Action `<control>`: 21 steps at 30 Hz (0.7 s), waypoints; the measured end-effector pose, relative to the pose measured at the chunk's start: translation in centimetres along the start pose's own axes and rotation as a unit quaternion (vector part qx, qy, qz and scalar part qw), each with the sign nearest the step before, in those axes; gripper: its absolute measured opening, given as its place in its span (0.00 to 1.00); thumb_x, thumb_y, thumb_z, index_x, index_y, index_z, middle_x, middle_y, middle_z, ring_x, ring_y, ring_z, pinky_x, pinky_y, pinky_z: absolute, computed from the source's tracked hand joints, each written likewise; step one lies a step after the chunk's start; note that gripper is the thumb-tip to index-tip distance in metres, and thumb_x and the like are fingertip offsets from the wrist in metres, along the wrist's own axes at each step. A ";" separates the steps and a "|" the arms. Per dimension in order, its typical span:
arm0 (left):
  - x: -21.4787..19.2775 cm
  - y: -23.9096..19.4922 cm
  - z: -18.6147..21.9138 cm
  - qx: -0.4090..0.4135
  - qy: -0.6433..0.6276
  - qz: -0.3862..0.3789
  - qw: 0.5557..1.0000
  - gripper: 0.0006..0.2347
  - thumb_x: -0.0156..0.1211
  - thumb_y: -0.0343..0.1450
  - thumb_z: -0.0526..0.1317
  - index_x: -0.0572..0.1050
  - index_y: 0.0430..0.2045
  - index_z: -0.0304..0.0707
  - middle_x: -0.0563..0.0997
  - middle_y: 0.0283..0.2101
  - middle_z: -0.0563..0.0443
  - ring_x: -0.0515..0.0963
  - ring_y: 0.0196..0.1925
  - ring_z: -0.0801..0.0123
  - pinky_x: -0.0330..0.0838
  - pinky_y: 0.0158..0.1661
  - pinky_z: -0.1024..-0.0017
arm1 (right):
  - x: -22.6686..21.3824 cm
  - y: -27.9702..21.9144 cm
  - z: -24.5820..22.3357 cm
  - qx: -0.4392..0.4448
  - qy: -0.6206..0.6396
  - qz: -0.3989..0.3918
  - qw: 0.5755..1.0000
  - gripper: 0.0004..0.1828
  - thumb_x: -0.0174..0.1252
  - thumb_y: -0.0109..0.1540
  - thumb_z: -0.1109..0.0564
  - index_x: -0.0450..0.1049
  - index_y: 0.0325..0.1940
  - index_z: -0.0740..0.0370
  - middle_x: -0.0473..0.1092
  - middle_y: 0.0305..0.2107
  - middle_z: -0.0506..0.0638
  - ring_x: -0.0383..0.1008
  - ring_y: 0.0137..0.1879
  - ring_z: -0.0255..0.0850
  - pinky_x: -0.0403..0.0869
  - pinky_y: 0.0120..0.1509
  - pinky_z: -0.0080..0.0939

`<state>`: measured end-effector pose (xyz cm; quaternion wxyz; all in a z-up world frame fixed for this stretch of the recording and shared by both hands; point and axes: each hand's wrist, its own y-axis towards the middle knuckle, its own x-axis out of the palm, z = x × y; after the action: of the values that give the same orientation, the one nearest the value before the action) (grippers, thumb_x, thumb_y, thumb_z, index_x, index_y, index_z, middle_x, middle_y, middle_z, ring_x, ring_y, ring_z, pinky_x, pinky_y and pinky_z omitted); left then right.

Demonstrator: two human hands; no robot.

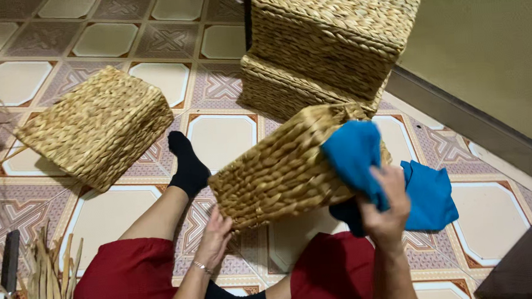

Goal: The person sits on the floor and wipes a woven basket with a blue cloth. They rotate the basket to clean multiple sides and the interior, then place it back on the floor.

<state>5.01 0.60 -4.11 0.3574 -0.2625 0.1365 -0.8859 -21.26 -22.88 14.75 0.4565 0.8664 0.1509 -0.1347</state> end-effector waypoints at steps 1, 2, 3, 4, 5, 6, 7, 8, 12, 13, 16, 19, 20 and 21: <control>-0.4 0.8 -1.0 -0.041 0.019 0.017 0.999 0.37 0.52 0.72 0.36 0.37 0.74 0.50 0.47 0.77 0.54 0.52 0.77 0.65 0.50 0.67 0.53 | 0.4 -0.3 -1.4 -0.023 -0.019 -0.016 0.999 0.27 0.59 0.51 0.62 0.74 0.56 0.63 0.70 0.53 0.59 0.70 0.60 0.56 0.69 0.69 0.52; -1.2 1.7 -2.0 -0.047 0.027 0.022 0.998 0.35 0.51 0.72 0.36 0.39 0.74 0.50 0.50 0.76 0.54 0.54 0.76 0.65 0.51 0.66 0.55 | 0.9 -0.5 -2.7 -0.045 -0.038 -0.032 0.998 0.28 0.58 0.49 0.61 0.75 0.55 0.61 0.70 0.52 0.60 0.70 0.60 0.58 0.69 0.68 0.53; -2.0 2.4 -3.1 -0.056 0.036 0.027 0.997 0.34 0.50 0.73 0.36 0.41 0.74 0.50 0.53 0.76 0.55 0.56 0.75 0.66 0.52 0.65 0.57 | 1.2 -1.0 -3.9 -0.067 -0.043 -0.056 0.995 0.32 0.58 0.44 0.61 0.75 0.55 0.60 0.70 0.50 0.60 0.70 0.58 0.59 0.69 0.67 0.54; -2.8 3.0 -4.2 -0.065 0.044 0.032 0.996 0.32 0.49 0.73 0.36 0.43 0.74 0.50 0.56 0.75 0.56 0.58 0.73 0.66 0.53 0.65 0.58 | 1.5 -1.4 -5.0 -0.090 -0.049 -0.080 0.992 0.36 0.57 0.40 0.60 0.76 0.55 0.59 0.70 0.49 0.59 0.70 0.56 0.60 0.70 0.65 0.55; -3.5 3.6 -4.9 -0.020 0.068 0.026 0.997 0.30 0.47 0.71 0.34 0.50 0.72 0.42 0.62 0.73 0.49 0.63 0.71 0.62 0.57 0.64 0.60 | 1.8 -1.9 -6.2 -0.112 -0.049 -0.097 0.988 0.37 0.59 0.39 0.58 0.76 0.55 0.59 0.70 0.49 0.60 0.70 0.55 0.60 0.69 0.64 0.56; -4.1 4.2 -5.3 0.026 0.092 0.021 0.995 0.28 0.45 0.69 0.31 0.57 0.69 0.34 0.68 0.70 0.43 0.69 0.68 0.59 0.62 0.64 0.61 | 2.0 -2.5 -7.5 -0.135 -0.048 -0.113 0.983 0.38 0.60 0.38 0.56 0.76 0.54 0.59 0.70 0.49 0.60 0.70 0.55 0.61 0.69 0.62 0.58; -4.6 4.4 -5.4 0.072 0.116 0.015 0.991 0.27 0.44 0.68 0.28 0.64 0.67 0.26 0.74 0.67 0.37 0.74 0.65 0.55 0.66 0.64 0.63 | 2.5 -3.0 -8.7 -0.157 -0.049 -0.129 0.978 0.39 0.62 0.37 0.55 0.77 0.54 0.59 0.71 0.48 0.60 0.70 0.54 0.62 0.69 0.61 0.59; -5.0 4.3 -5.0 0.065 0.074 0.048 0.994 0.24 0.43 0.71 0.32 0.66 0.65 0.27 0.76 0.65 0.38 0.75 0.64 0.57 0.67 0.62 0.64 | 3.2 -3.6 -9.9 -0.154 -0.062 -0.138 0.977 0.39 0.62 0.37 0.56 0.77 0.54 0.57 0.71 0.48 0.59 0.71 0.53 0.60 0.70 0.59 0.58; -4.7 1.0 0.7 0.241 -0.006 0.152 0.959 0.19 0.45 0.80 0.43 0.70 0.60 0.27 0.77 0.57 0.42 0.75 0.58 0.65 0.68 0.59 0.70 | 4.8 -6.1 -13.4 -0.158 -0.091 -0.152 0.971 0.36 0.64 0.40 0.58 0.79 0.55 0.54 0.73 0.49 0.56 0.73 0.53 0.55 0.71 0.54 0.53; -4.5 -0.6 3.2 0.245 0.009 0.162 0.956 0.19 0.42 0.80 0.45 0.70 0.60 0.30 0.76 0.58 0.48 0.75 0.59 0.73 0.68 0.57 0.74 | 5.0 -6.5 -13.8 -0.162 -0.093 -0.147 0.971 0.35 0.66 0.42 0.58 0.80 0.55 0.53 0.73 0.50 0.55 0.73 0.54 0.54 0.71 0.53 0.51; -2.3 -5.1 10.3 0.301 0.120 0.107 0.940 0.21 0.42 0.82 0.46 0.77 0.62 0.32 0.66 0.42 0.52 0.64 0.41 0.76 0.58 0.41 0.76 | 4.9 -6.6 -14.2 -0.155 -0.108 -0.144 0.971 0.34 0.67 0.45 0.59 0.79 0.57 0.51 0.73 0.52 0.51 0.72 0.54 0.51 0.72 0.55 0.51; 1.8 -6.8 15.5 0.325 0.230 -0.034 0.916 0.19 0.47 0.79 0.45 0.79 0.55 0.32 0.75 0.40 0.57 0.66 0.32 0.78 0.63 0.34 0.78 | 4.0 -6.2 -14.7 -0.155 -0.079 -0.198 0.964 0.36 0.68 0.42 0.54 0.77 0.57 0.55 0.71 0.50 0.57 0.71 0.52 0.56 0.71 0.52 0.54; 3.5 -6.9 16.1 0.326 0.260 -0.087 0.905 0.17 0.49 0.77 0.45 0.78 0.52 0.32 0.82 0.43 0.59 0.70 0.33 0.80 0.67 0.34 0.79 | 3.7 -6.2 -15.0 -0.153 -0.073 -0.190 0.967 0.36 0.69 0.44 0.48 0.76 0.57 0.56 0.70 0.51 0.57 0.70 0.53 0.56 0.70 0.53 0.54; 5.3 -6.9 16.2 0.335 0.294 -0.076 0.892 0.16 0.50 0.77 0.45 0.78 0.48 0.31 0.80 0.36 0.58 0.70 0.31 0.81 0.68 0.32 0.79 | 3.5 -6.0 -15.3 -0.152 -0.068 -0.181 0.969 0.37 0.70 0.46 0.42 0.75 0.58 0.56 0.70 0.51 0.57 0.69 0.54 0.56 0.70 0.54 0.54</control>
<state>7.04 0.86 14.17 0.2991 0.1358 -0.0904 -0.9402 -18.85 -6.43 17.31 0.5598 0.7339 0.2928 -0.2494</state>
